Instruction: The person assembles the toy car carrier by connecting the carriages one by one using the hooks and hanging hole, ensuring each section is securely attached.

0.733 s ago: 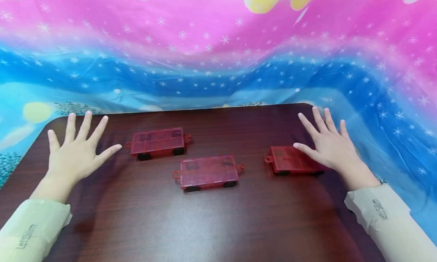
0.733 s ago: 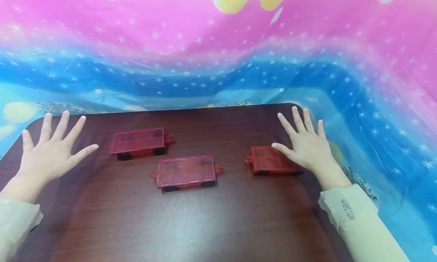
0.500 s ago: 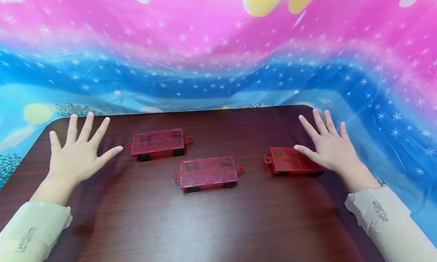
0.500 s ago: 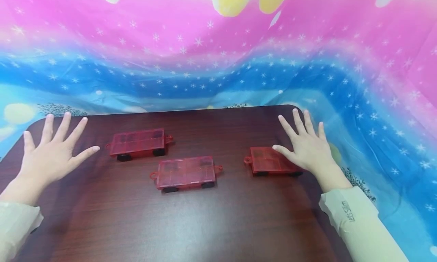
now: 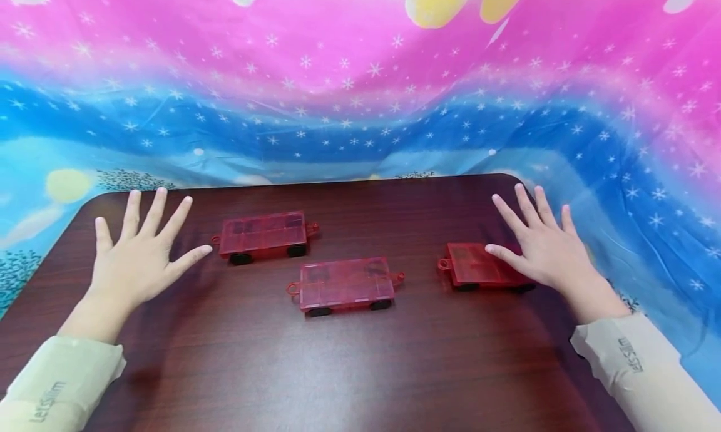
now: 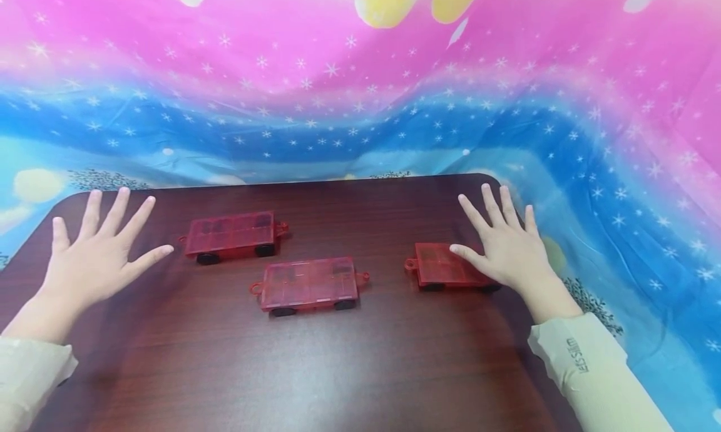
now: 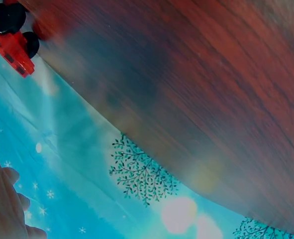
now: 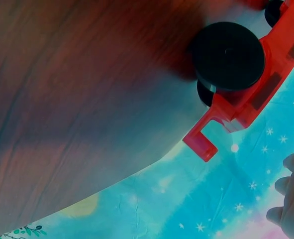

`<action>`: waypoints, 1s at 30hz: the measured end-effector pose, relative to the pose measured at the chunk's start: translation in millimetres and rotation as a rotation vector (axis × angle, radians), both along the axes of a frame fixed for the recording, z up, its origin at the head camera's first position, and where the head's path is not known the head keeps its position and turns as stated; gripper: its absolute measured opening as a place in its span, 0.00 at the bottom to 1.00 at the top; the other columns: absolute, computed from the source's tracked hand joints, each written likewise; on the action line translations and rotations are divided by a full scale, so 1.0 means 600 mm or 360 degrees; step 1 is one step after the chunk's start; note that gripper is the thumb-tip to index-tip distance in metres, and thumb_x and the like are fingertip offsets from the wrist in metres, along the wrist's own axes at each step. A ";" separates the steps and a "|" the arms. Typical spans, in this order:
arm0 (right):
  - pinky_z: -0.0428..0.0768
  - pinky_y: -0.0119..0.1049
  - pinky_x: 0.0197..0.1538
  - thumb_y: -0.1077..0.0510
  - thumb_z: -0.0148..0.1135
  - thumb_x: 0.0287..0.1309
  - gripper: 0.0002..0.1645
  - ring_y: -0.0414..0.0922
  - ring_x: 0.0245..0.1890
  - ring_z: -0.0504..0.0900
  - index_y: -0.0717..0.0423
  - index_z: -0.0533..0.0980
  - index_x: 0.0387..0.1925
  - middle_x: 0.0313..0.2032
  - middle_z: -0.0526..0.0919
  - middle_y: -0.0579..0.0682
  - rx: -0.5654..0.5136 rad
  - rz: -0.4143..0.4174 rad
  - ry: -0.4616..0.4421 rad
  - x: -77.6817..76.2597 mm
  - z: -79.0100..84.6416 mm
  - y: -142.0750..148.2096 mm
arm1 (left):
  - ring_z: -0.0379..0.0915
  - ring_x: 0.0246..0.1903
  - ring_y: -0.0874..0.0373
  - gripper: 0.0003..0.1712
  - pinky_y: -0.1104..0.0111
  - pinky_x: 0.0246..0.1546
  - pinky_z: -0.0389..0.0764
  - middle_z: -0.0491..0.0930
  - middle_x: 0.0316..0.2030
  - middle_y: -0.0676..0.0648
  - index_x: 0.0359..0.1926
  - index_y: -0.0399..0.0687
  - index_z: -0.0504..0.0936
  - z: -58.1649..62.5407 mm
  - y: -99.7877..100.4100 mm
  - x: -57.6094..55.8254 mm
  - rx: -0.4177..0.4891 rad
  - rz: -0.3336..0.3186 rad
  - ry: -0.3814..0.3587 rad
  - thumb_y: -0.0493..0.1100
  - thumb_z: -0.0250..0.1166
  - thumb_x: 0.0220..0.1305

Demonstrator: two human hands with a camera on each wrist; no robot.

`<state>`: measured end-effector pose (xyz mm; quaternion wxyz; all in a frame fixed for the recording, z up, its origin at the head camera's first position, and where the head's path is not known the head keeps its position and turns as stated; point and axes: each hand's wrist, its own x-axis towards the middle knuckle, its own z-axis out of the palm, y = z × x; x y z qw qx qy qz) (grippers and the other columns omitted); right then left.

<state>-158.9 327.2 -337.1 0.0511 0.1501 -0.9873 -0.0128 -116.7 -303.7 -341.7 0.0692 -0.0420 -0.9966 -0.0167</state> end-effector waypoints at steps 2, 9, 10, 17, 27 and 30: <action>0.29 0.75 0.69 0.25 0.51 0.62 0.56 0.53 0.78 0.19 0.32 0.34 0.79 0.79 0.30 0.54 0.0003 0.0013 -0.0001 0.002 -0.002 -0.002 | 0.09 0.76 0.42 0.52 0.26 0.64 0.22 0.28 0.80 0.44 0.79 0.68 0.34 0.001 0.004 0.001 -0.0004 -0.0015 0.0012 0.77 0.47 0.64; 0.34 0.75 0.70 0.26 0.52 0.62 0.56 0.55 0.78 0.22 0.34 0.36 0.79 0.79 0.27 0.51 0.0011 0.0065 -0.0041 0.009 -0.008 -0.010 | 0.10 0.77 0.44 0.53 0.26 0.65 0.25 0.29 0.80 0.45 0.79 0.67 0.36 0.001 0.021 0.009 -0.0026 -0.0046 0.0044 0.76 0.50 0.64; 0.35 0.75 0.70 0.26 0.52 0.62 0.56 0.55 0.79 0.23 0.35 0.36 0.79 0.79 0.27 0.51 0.0015 0.0074 -0.0046 0.010 -0.008 -0.012 | 0.10 0.77 0.44 0.53 0.26 0.65 0.26 0.29 0.80 0.45 0.80 0.67 0.37 0.001 0.025 0.010 -0.0023 -0.0053 0.0049 0.76 0.50 0.64; 0.40 0.74 0.71 0.27 0.54 0.61 0.56 0.56 0.79 0.25 0.34 0.38 0.79 0.80 0.31 0.51 0.0004 0.0125 -0.0083 0.022 -0.013 -0.025 | 0.12 0.78 0.45 0.53 0.27 0.66 0.29 0.31 0.80 0.46 0.80 0.67 0.38 0.000 0.052 0.015 0.0056 -0.0122 0.0075 0.75 0.53 0.64; 0.43 0.72 0.72 0.25 0.53 0.60 0.54 0.58 0.80 0.32 0.30 0.41 0.79 0.80 0.37 0.51 -0.0036 0.0175 -0.0212 0.031 -0.025 -0.039 | 0.20 0.79 0.44 0.53 0.28 0.68 0.41 0.34 0.80 0.47 0.80 0.64 0.42 0.001 0.092 0.022 0.0130 -0.0252 0.0107 0.73 0.56 0.63; 0.44 0.73 0.71 0.24 0.52 0.61 0.53 0.59 0.79 0.33 0.31 0.42 0.79 0.80 0.37 0.50 -0.0062 0.0201 -0.0263 0.033 -0.028 -0.042 | 0.23 0.79 0.43 0.52 0.28 0.68 0.45 0.39 0.80 0.45 0.80 0.63 0.44 0.000 0.104 0.025 0.0138 -0.0298 0.0115 0.72 0.57 0.63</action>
